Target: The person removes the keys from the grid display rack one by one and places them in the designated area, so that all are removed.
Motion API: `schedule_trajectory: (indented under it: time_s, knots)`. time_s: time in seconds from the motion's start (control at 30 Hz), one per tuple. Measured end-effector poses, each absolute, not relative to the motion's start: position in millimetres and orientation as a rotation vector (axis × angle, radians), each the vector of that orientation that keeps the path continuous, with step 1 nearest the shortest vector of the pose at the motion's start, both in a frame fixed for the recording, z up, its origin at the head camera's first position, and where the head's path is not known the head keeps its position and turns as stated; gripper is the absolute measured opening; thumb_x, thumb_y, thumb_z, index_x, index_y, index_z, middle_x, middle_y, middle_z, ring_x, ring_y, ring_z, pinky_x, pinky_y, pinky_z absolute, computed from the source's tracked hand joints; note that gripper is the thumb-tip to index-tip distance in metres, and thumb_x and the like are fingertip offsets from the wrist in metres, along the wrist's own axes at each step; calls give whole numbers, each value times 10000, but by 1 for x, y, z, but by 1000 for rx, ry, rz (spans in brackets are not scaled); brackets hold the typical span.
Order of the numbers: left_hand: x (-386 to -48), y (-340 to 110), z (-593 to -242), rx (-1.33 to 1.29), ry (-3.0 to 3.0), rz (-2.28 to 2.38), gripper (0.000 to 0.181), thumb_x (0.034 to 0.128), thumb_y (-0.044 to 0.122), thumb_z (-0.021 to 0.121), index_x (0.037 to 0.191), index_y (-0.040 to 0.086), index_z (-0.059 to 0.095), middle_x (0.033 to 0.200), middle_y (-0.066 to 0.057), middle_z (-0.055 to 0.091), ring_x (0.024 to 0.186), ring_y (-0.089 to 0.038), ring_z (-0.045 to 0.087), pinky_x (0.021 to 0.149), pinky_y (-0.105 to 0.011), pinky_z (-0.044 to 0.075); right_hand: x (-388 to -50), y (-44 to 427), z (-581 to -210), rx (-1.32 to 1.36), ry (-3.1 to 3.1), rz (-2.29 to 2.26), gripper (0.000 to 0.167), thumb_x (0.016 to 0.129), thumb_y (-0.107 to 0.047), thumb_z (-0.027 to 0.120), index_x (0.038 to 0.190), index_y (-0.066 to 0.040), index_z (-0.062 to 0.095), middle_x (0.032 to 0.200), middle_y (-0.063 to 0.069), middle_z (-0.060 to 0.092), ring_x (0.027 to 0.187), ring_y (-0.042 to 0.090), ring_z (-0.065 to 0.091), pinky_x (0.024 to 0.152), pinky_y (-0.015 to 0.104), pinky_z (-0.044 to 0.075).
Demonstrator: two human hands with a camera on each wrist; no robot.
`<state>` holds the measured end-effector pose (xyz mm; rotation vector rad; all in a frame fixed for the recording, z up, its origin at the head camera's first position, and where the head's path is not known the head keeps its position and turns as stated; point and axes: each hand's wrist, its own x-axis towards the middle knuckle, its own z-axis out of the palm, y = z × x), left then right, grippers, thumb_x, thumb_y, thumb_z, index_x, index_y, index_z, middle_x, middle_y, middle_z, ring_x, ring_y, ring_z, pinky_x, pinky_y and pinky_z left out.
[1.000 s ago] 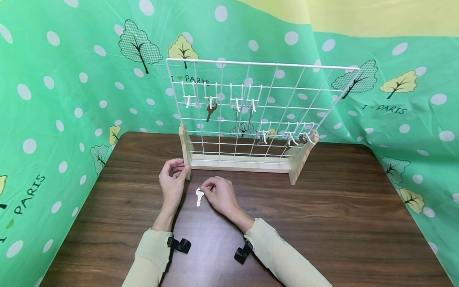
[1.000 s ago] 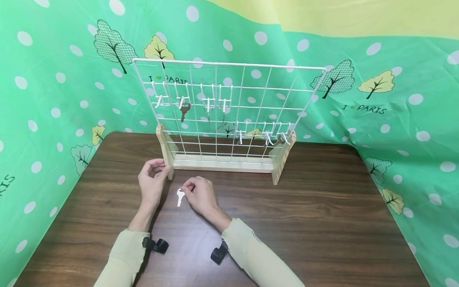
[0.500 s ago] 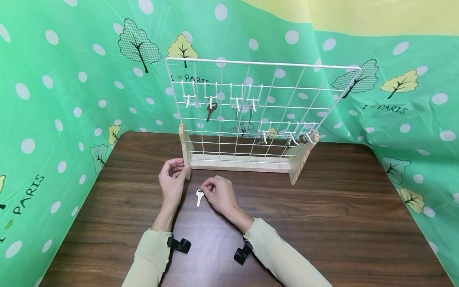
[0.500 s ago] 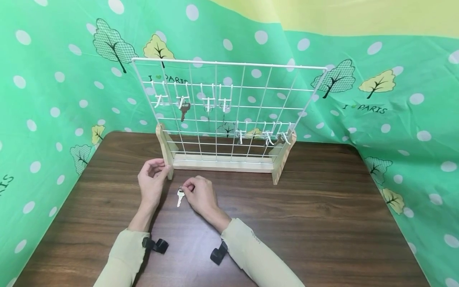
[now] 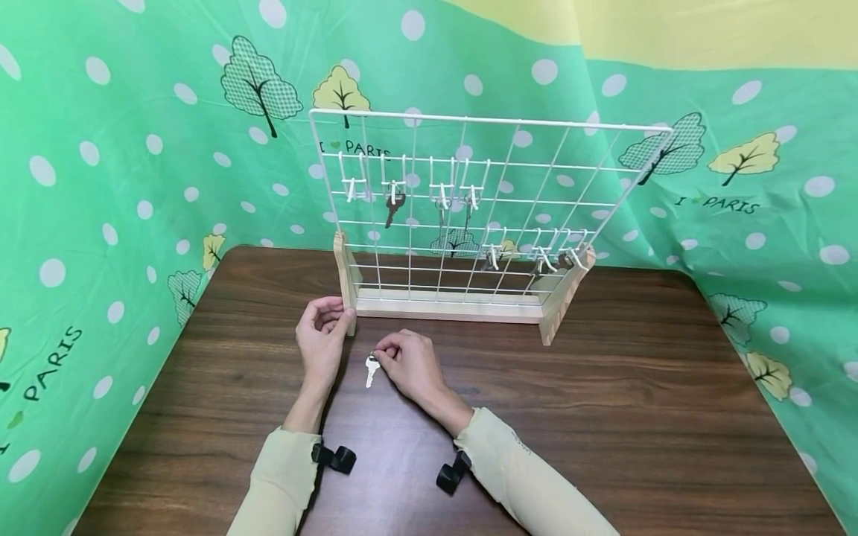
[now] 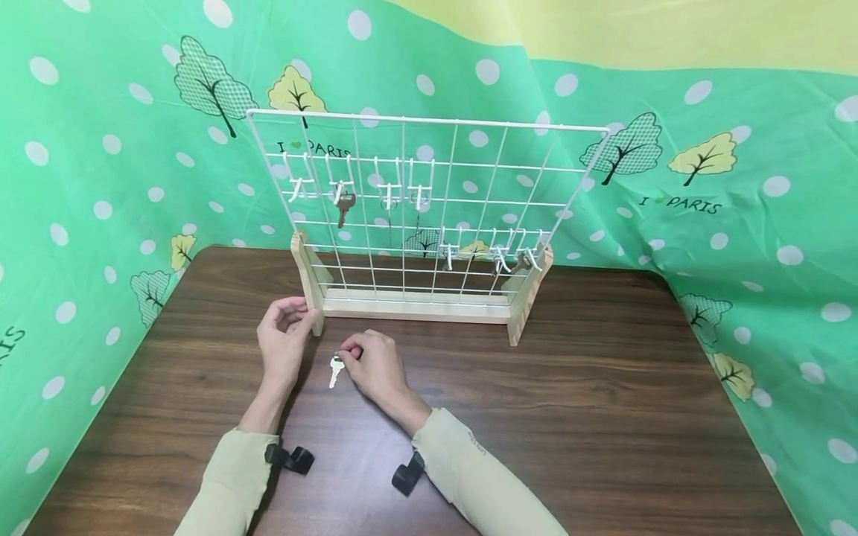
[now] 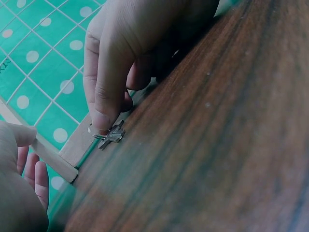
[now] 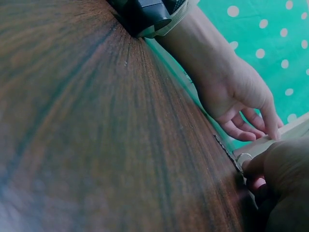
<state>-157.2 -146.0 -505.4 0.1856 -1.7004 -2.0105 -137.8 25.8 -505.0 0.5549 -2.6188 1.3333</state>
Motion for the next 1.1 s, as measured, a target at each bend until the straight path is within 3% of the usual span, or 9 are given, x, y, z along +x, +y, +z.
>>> schedule_trajectory:
  time_s: [1.1]
  knots:
    - [-156, -146, -506, 197, -1704, -2007, 286, 922, -133, 809, 1174, -175, 680, 959, 38, 718, 892, -86, 679, 780, -167, 567, -142, 26, -513, 527, -2504, 1425, 61, 925, -45, 800, 910, -88, 841, 729, -60, 673, 598, -26, 515, 532, 170, 444]
